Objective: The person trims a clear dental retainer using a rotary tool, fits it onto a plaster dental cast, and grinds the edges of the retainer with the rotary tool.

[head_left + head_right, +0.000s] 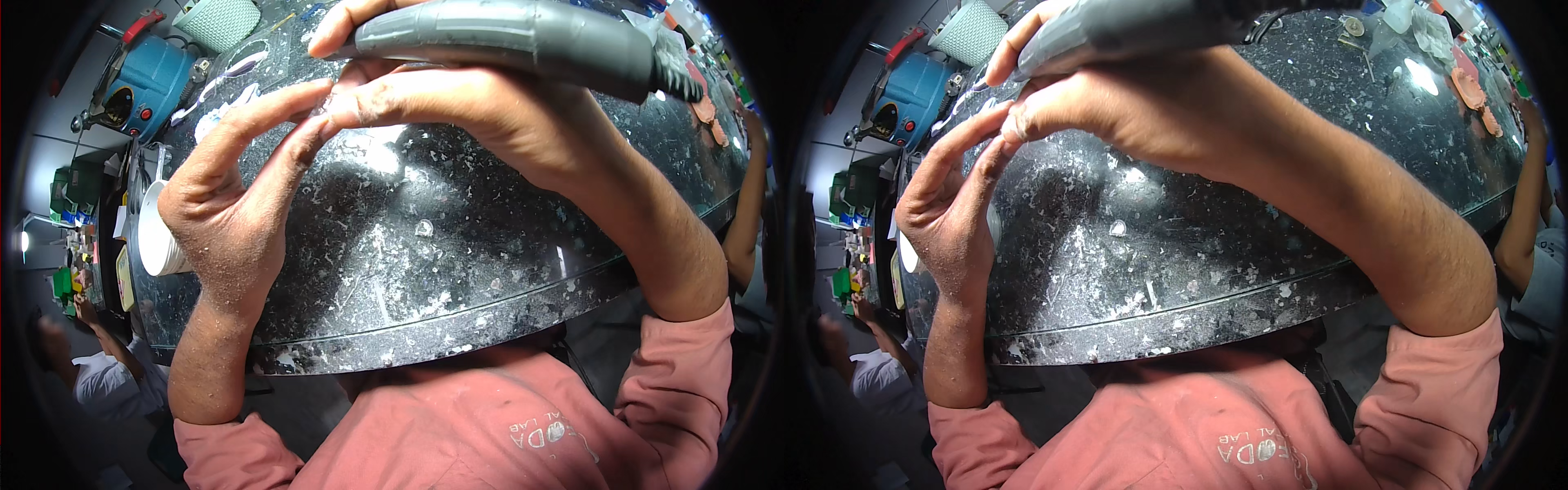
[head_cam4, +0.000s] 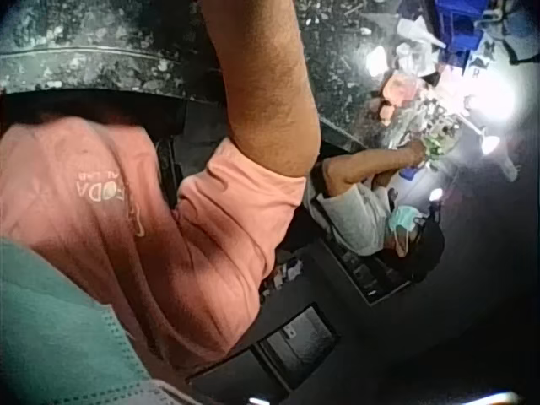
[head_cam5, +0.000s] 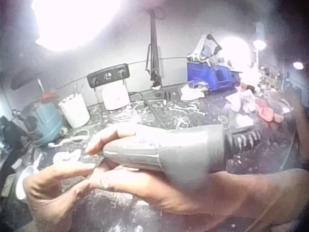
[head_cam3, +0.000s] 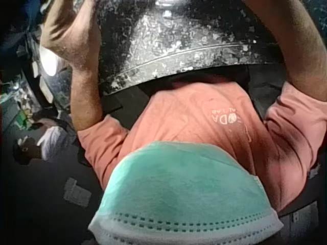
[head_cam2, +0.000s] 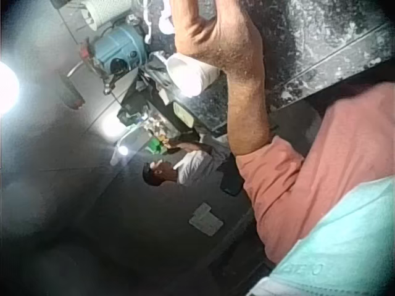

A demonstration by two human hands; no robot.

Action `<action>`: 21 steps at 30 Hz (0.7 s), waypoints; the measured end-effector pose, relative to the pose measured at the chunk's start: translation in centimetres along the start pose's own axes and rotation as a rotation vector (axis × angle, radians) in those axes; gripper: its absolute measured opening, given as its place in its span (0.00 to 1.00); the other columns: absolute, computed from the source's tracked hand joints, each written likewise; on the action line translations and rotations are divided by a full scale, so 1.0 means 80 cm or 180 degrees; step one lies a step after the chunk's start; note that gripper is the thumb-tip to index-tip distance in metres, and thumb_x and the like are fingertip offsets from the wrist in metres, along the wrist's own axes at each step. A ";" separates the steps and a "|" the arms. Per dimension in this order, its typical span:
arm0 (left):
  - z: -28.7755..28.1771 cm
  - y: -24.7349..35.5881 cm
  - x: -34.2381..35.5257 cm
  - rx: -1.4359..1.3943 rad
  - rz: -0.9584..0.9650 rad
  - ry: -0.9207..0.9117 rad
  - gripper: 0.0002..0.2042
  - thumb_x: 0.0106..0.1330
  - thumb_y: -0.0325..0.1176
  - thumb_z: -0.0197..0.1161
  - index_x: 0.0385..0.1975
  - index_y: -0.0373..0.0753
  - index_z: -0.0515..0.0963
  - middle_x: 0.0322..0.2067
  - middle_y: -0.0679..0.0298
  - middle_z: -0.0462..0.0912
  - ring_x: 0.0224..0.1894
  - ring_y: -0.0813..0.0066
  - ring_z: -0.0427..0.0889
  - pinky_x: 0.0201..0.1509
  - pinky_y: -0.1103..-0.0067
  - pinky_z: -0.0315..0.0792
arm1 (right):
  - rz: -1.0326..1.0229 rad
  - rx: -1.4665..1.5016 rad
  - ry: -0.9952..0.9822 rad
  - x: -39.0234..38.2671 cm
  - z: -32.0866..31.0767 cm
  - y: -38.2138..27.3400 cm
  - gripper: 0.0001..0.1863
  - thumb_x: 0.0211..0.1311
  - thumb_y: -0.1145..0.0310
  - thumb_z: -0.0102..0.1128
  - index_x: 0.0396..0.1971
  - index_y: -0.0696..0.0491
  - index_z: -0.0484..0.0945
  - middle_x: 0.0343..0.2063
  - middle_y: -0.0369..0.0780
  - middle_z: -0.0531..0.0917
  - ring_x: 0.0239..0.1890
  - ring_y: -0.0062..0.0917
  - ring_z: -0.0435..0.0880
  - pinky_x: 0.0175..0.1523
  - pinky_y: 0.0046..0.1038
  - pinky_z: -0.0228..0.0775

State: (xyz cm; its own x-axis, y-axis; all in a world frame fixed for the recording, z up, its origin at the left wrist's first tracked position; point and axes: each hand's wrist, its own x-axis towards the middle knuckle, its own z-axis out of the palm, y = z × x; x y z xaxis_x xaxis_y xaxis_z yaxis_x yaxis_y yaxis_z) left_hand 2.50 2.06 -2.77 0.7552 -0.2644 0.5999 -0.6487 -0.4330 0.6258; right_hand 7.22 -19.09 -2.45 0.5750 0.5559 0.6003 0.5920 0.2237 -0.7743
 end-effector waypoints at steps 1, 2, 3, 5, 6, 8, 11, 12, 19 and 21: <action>0.000 0.000 -0.001 -0.0075 -0.0036 0.0086 0.12 0.58 0.21 0.64 0.43 0.29 0.78 0.40 0.55 0.82 0.45 0.72 0.81 0.52 0.77 0.73 | 0.0726 0.0160 0.0226 0.001 0.009 -0.009 0.18 0.60 0.70 0.57 0.49 0.60 0.71 0.36 0.39 0.80 0.43 0.21 0.81 0.54 0.23 0.69; 0.001 0.002 0.000 -0.0068 -0.0043 0.0093 0.12 0.58 0.21 0.64 0.43 0.29 0.78 0.40 0.55 0.82 0.45 0.72 0.81 0.52 0.77 0.73 | 0.0892 0.0267 0.0493 0.003 0.018 -0.015 0.18 0.59 0.69 0.59 0.48 0.60 0.72 0.34 0.39 0.81 0.42 0.21 0.81 0.53 0.22 0.69; 0.001 0.005 0.001 -0.0295 -0.0368 0.0077 0.12 0.58 0.23 0.64 0.43 0.30 0.78 0.39 0.56 0.82 0.44 0.73 0.81 0.51 0.78 0.73 | 0.1083 0.0655 0.0490 0.002 0.016 -0.012 0.18 0.58 0.70 0.58 0.48 0.60 0.72 0.36 0.39 0.81 0.43 0.22 0.81 0.54 0.22 0.68; 0.003 0.008 0.001 -0.0812 -0.0772 0.0053 0.11 0.60 0.26 0.64 0.42 0.32 0.78 0.38 0.60 0.83 0.42 0.77 0.80 0.51 0.82 0.72 | 0.1262 0.1226 0.0688 -0.006 0.016 -0.007 0.18 0.58 0.71 0.58 0.48 0.59 0.72 0.39 0.40 0.81 0.45 0.22 0.81 0.56 0.23 0.67; 0.003 0.008 0.001 -0.0811 -0.0765 0.0058 0.11 0.60 0.26 0.64 0.42 0.32 0.78 0.38 0.60 0.83 0.42 0.77 0.80 0.51 0.82 0.72 | 0.1257 0.1222 0.0683 -0.007 0.015 -0.005 0.18 0.58 0.71 0.58 0.48 0.59 0.72 0.39 0.40 0.81 0.45 0.22 0.81 0.56 0.23 0.67; 0.002 0.006 0.001 -0.0887 -0.0919 -0.0006 0.11 0.60 0.26 0.63 0.42 0.31 0.79 0.38 0.60 0.82 0.43 0.77 0.80 0.52 0.82 0.71 | 0.1146 0.1499 0.0506 -0.005 0.011 0.000 0.17 0.58 0.73 0.56 0.48 0.59 0.71 0.41 0.40 0.80 0.46 0.22 0.80 0.56 0.24 0.67; 0.004 0.012 0.002 -0.0462 -0.0737 -0.0016 0.10 0.59 0.23 0.63 0.41 0.31 0.79 0.38 0.60 0.82 0.43 0.76 0.80 0.52 0.81 0.70 | 0.1548 0.1804 0.0557 -0.003 0.007 -0.003 0.18 0.57 0.76 0.57 0.48 0.60 0.70 0.38 0.39 0.80 0.46 0.23 0.80 0.56 0.25 0.68; 0.001 0.010 0.002 -0.0459 -0.0740 -0.0013 0.10 0.59 0.23 0.63 0.41 0.31 0.79 0.38 0.60 0.82 0.43 0.76 0.80 0.52 0.81 0.70 | 0.1797 0.1919 0.0598 -0.002 0.006 -0.005 0.19 0.56 0.77 0.58 0.48 0.60 0.70 0.37 0.39 0.80 0.46 0.24 0.80 0.56 0.25 0.68; -0.025 0.003 0.019 0.1272 0.1099 -0.0526 0.12 0.54 0.18 0.64 0.39 0.32 0.79 0.37 0.60 0.82 0.43 0.72 0.79 0.50 0.77 0.70 | 0.1627 0.1857 0.0056 0.001 -0.002 -0.003 0.20 0.55 0.78 0.57 0.49 0.60 0.69 0.39 0.41 0.78 0.46 0.26 0.80 0.60 0.29 0.67; -0.019 -0.002 0.011 0.0703 0.0650 -0.0403 0.12 0.55 0.19 0.65 0.40 0.31 0.79 0.37 0.59 0.82 0.43 0.72 0.79 0.51 0.77 0.70 | 0.1535 0.2200 0.0187 -0.004 0.004 0.005 0.19 0.56 0.78 0.56 0.49 0.60 0.69 0.39 0.41 0.79 0.46 0.27 0.80 0.60 0.30 0.66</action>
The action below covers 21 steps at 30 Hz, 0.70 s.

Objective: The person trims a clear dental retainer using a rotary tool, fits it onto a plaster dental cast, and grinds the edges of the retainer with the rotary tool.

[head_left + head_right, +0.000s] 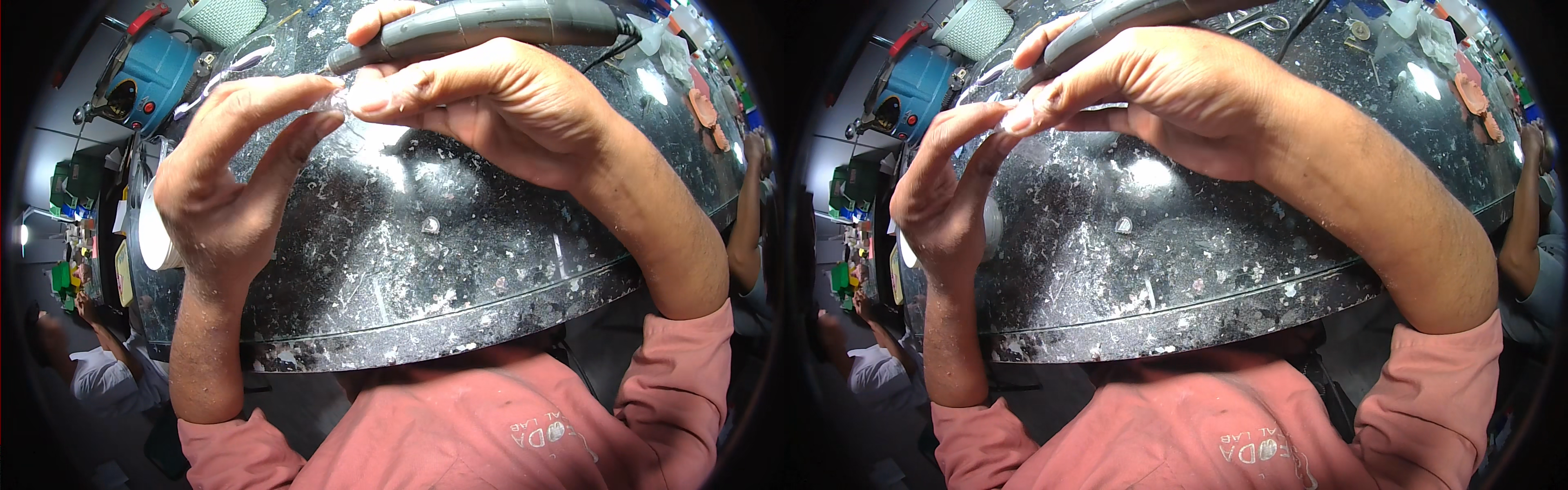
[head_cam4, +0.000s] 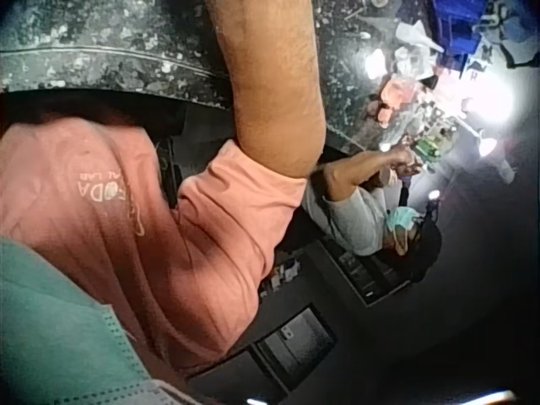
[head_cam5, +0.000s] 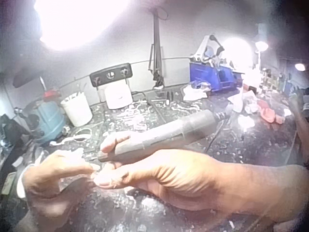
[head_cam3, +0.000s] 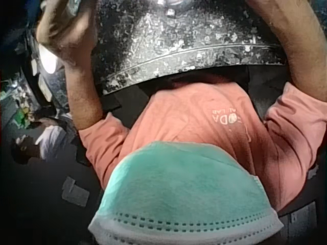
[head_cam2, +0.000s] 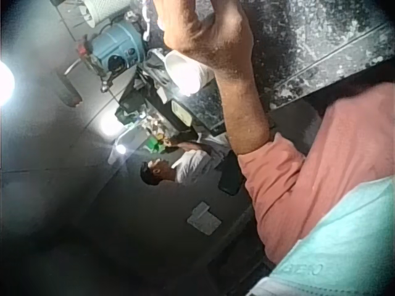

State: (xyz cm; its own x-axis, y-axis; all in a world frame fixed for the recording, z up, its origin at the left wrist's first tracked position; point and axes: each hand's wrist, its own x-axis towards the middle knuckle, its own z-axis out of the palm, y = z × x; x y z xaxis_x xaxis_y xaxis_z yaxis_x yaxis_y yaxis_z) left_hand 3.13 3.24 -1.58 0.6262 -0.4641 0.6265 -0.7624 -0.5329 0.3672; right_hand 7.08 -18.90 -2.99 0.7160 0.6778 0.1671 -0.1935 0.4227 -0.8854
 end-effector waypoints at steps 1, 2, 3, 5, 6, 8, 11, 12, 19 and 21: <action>0.003 0.001 -0.003 -0.0577 -0.0430 0.0130 0.12 0.55 0.19 0.65 0.41 0.30 0.78 0.37 0.59 0.82 0.43 0.71 0.79 0.52 0.77 0.70 | -0.0102 0.0365 0.0006 0.000 0.001 0.004 0.19 0.56 0.77 0.56 0.50 0.60 0.69 0.39 0.41 0.79 0.46 0.27 0.80 0.60 0.31 0.66; 0.008 0.006 -0.002 -0.1002 -0.0877 0.0168 0.12 0.57 0.21 0.64 0.42 0.29 0.77 0.38 0.58 0.82 0.44 0.71 0.80 0.53 0.77 0.70 | -0.0087 0.0434 0.0154 -0.002 0.003 0.006 0.18 0.58 0.76 0.55 0.49 0.60 0.69 0.40 0.42 0.79 0.47 0.28 0.79 0.61 0.32 0.65; 0.011 0.005 -0.001 -0.1007 -0.0873 0.0168 0.12 0.57 0.21 0.64 0.42 0.29 0.77 0.38 0.58 0.82 0.44 0.71 0.80 0.53 0.77 0.70 | -0.0088 0.0431 0.0159 -0.002 0.002 0.006 0.18 0.58 0.76 0.55 0.49 0.60 0.69 0.40 0.42 0.79 0.47 0.28 0.79 0.61 0.32 0.65; 0.015 0.002 0.000 -0.2143 -0.1464 0.0241 0.10 0.57 0.22 0.64 0.39 0.29 0.79 0.36 0.61 0.83 0.40 0.77 0.81 0.47 0.82 0.73 | -0.0348 0.0470 0.0498 0.000 -0.001 0.005 0.20 0.59 0.75 0.54 0.52 0.61 0.67 0.42 0.44 0.78 0.50 0.29 0.78 0.62 0.33 0.65; 0.013 -0.001 -0.001 -0.2199 -0.1535 0.0133 0.09 0.60 0.24 0.62 0.40 0.30 0.78 0.37 0.59 0.83 0.40 0.76 0.81 0.48 0.81 0.73 | -0.0195 0.0552 0.0613 0.000 -0.010 0.003 0.27 0.58 0.73 0.57 0.58 0.61 0.63 0.51 0.47 0.75 0.53 0.31 0.76 0.63 0.35 0.63; 0.012 -0.005 -0.001 -0.2460 -0.1701 0.0172 0.10 0.61 0.26 0.61 0.40 0.30 0.78 0.37 0.59 0.82 0.40 0.75 0.81 0.50 0.80 0.72 | 0.0175 0.0666 0.0660 -0.001 0.011 -0.026 0.15 0.68 0.71 0.49 0.51 0.58 0.68 0.40 0.38 0.76 0.43 0.16 0.76 0.48 0.18 0.71; 0.011 -0.007 -0.002 -0.2697 -0.1983 0.0173 0.13 0.64 0.32 0.58 0.42 0.29 0.78 0.38 0.57 0.82 0.40 0.75 0.80 0.52 0.79 0.70 | -0.0145 -0.0656 0.0959 0.004 0.032 -0.032 0.15 0.67 0.73 0.49 0.52 0.59 0.66 0.42 0.38 0.75 0.47 0.16 0.75 0.49 0.18 0.70; 0.010 -0.011 -0.003 -0.3008 -0.2142 0.0094 0.13 0.64 0.33 0.58 0.42 0.29 0.77 0.39 0.57 0.82 0.40 0.76 0.80 0.51 0.79 0.70 | -0.0007 -0.1600 0.1096 0.005 0.037 -0.036 0.16 0.65 0.74 0.50 0.52 0.59 0.65 0.43 0.38 0.74 0.50 0.17 0.74 0.51 0.20 0.70; 0.010 -0.010 -0.011 -0.4420 -0.2500 -0.0179 0.16 0.67 0.36 0.54 0.45 0.28 0.73 0.38 0.53 0.80 0.39 0.73 0.79 0.45 0.78 0.73 | -0.0894 -0.2396 0.0196 -0.006 0.043 -0.034 0.16 0.58 0.80 0.55 0.47 0.60 0.69 0.46 0.40 0.74 0.47 0.19 0.76 0.50 0.20 0.72; 0.014 0.001 -0.006 -0.4011 -0.2418 -0.0273 0.16 0.68 0.37 0.53 0.44 0.29 0.74 0.39 0.52 0.80 0.39 0.72 0.80 0.45 0.78 0.73 | -0.2334 -0.2349 -0.0935 0.011 -0.021 0.002 0.14 0.59 0.79 0.56 0.45 0.59 0.71 0.45 0.39 0.75 0.44 0.17 0.77 0.47 0.18 0.72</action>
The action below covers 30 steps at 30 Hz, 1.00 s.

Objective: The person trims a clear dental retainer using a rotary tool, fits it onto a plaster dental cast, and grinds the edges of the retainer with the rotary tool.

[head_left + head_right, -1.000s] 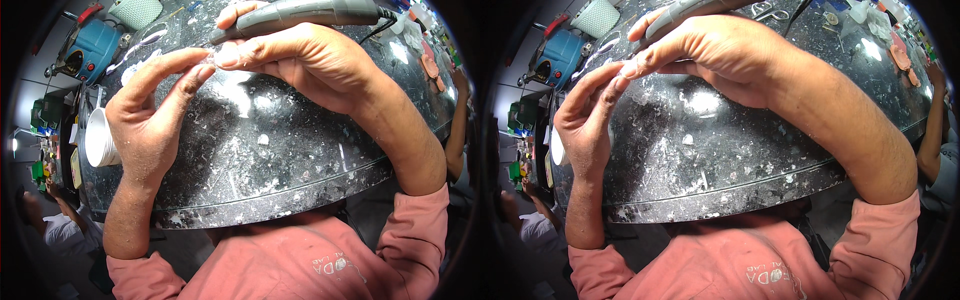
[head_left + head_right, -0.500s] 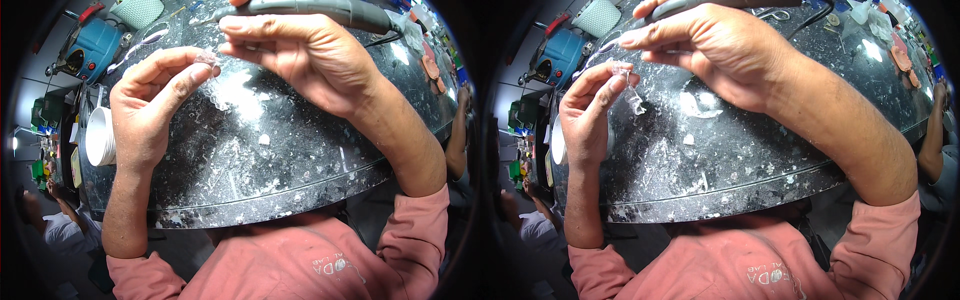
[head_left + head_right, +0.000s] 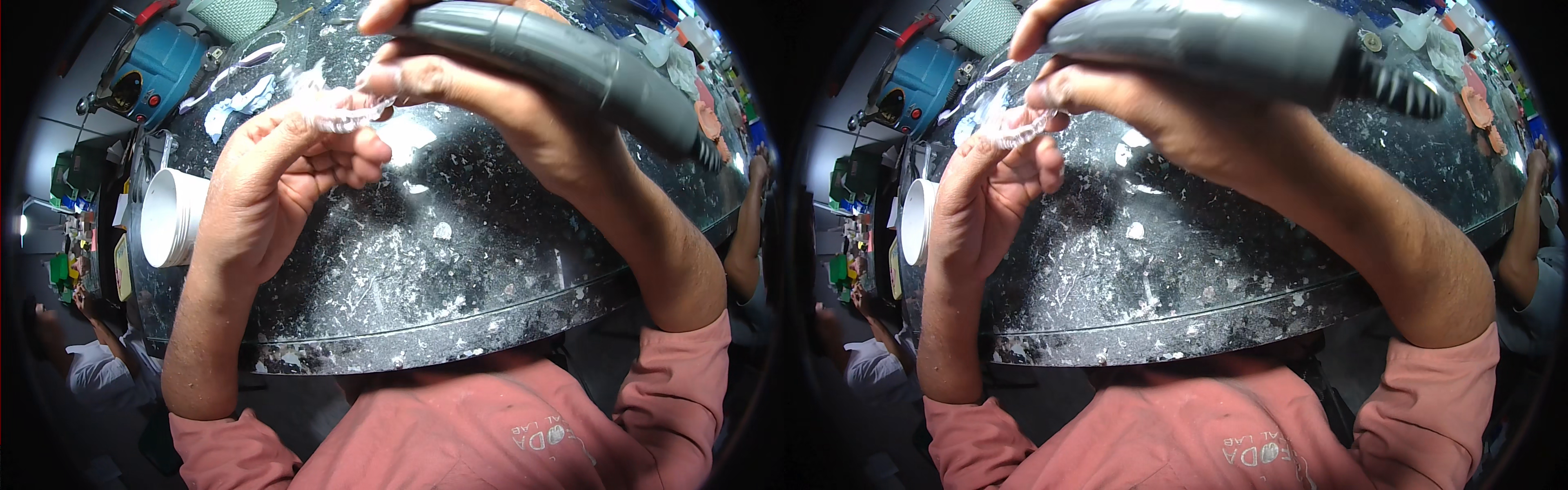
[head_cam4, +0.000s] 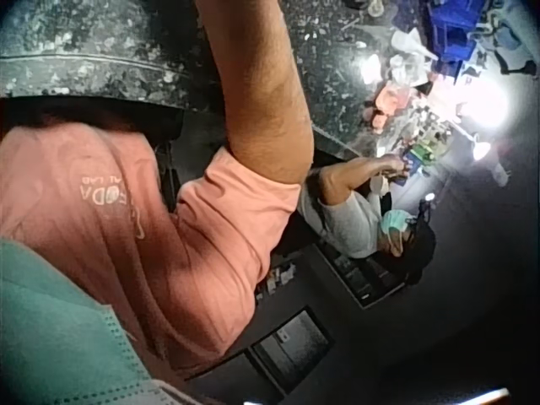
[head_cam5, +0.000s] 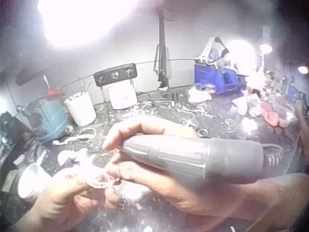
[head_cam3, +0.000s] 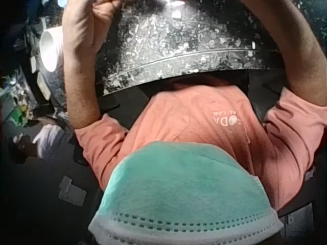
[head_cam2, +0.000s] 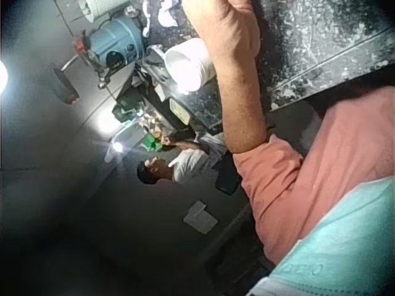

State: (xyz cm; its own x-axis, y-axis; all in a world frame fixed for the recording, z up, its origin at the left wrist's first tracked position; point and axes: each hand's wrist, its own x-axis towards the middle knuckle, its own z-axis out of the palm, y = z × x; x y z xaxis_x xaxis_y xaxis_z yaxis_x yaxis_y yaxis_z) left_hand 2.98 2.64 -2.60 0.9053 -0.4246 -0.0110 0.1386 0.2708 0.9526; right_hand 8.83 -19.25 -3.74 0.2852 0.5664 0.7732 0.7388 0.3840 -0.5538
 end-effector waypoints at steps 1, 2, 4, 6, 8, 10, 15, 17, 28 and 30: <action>0.000 -0.001 0.001 0.0330 0.0156 0.0223 0.17 0.68 0.38 0.52 0.45 0.29 0.73 0.41 0.52 0.80 0.40 0.72 0.79 0.44 0.79 0.72 | 0.1675 0.1150 0.0853 0.017 0.004 -0.028 0.13 0.61 0.76 0.57 0.45 0.58 0.72 0.41 0.39 0.76 0.42 0.17 0.78 0.44 0.17 0.73; -0.004 0.001 0.002 0.0334 0.0165 0.0233 0.17 0.68 0.38 0.52 0.45 0.29 0.73 0.41 0.52 0.80 0.40 0.72 0.79 0.44 0.79 0.72 | 0.0952 0.0168 0.0844 0.017 0.008 -0.004 0.12 0.62 0.74 0.57 0.45 0.58 0.72 0.40 0.39 0.76 0.40 0.16 0.78 0.42 0.16 0.74; -0.010 0.005 0.004 0.0587 0.0581 0.0508 0.20 0.68 0.38 0.50 0.52 0.29 0.70 0.50 0.53 0.75 0.44 0.71 0.76 0.46 0.77 0.70 | 0.1864 -0.0096 0.1038 0.026 0.016 -0.039 0.12 0.62 0.73 0.58 0.44 0.58 0.72 0.39 0.39 0.75 0.39 0.16 0.78 0.41 0.16 0.74; -0.010 0.005 0.003 0.0471 0.0690 0.0263 0.20 0.69 0.38 0.50 0.54 0.30 0.67 0.53 0.53 0.73 0.46 0.72 0.75 0.48 0.77 0.69 | 0.1975 -0.0008 0.1010 0.029 0.016 -0.044 0.12 0.61 0.72 0.58 0.44 0.58 0.72 0.39 0.39 0.76 0.39 0.16 0.78 0.41 0.16 0.74; -0.006 0.001 0.004 -0.0168 0.0597 0.0060 0.21 0.71 0.39 0.48 0.56 0.31 0.65 0.56 0.52 0.70 0.46 0.72 0.75 0.49 0.78 0.69 | 0.2075 0.0100 0.0978 0.029 0.019 -0.047 0.13 0.61 0.72 0.59 0.44 0.58 0.72 0.39 0.38 0.76 0.38 0.16 0.77 0.42 0.16 0.74; 0.002 -0.002 0.000 -0.0466 0.0431 0.0385 0.21 0.72 0.40 0.46 0.57 0.32 0.64 0.50 0.57 0.74 0.42 0.76 0.73 0.45 0.80 0.68 | 0.2219 0.0981 0.1155 0.027 0.024 -0.045 0.12 0.61 0.73 0.58 0.44 0.57 0.71 0.38 0.38 0.76 0.37 0.15 0.77 0.40 0.16 0.74; 0.001 -0.005 0.005 -0.1133 0.0072 -0.0304 0.21 0.71 0.42 0.48 0.53 0.30 0.69 0.26 0.71 0.69 0.31 0.81 0.67 0.37 0.83 0.62 | 0.2715 0.1768 0.1394 0.026 0.026 -0.036 0.13 0.61 0.74 0.59 0.44 0.54 0.70 0.39 0.37 0.76 0.39 0.16 0.76 0.40 0.16 0.71; -0.002 -0.008 0.005 -0.1040 0.0085 -0.0157 0.22 0.71 0.43 0.48 0.53 0.29 0.68 0.26 0.72 0.68 0.31 0.81 0.66 0.37 0.83 0.62 | 0.2631 0.1644 0.1428 0.026 0.031 -0.043 0.13 0.61 0.73 0.59 0.44 0.54 0.70 0.39 0.37 0.76 0.40 0.16 0.76 0.41 0.16 0.71; -0.001 -0.013 0.001 0.0575 0.1143 0.0344 0.12 0.64 0.30 0.59 0.46 0.37 0.72 0.41 0.57 0.80 0.45 0.65 0.78 0.53 0.71 0.70 | 0.2198 0.0392 0.1555 0.052 0.027 -0.076 0.30 0.59 0.43 0.56 0.47 0.55 0.72 0.36 0.35 0.76 0.39 0.17 0.76 0.46 0.22 0.70; 0.002 -0.017 0.009 0.0214 0.1153 0.0665 0.12 0.61 0.28 0.62 0.44 0.37 0.74 0.37 0.57 0.82 0.44 0.71 0.80 0.52 0.76 0.71 | 0.2501 0.0921 0.1305 0.015 0.121 -0.190 0.38 0.51 0.40 0.63 0.53 0.55 0.70 0.45 0.35 0.73 0.42 0.20 0.77 0.49 0.24 0.71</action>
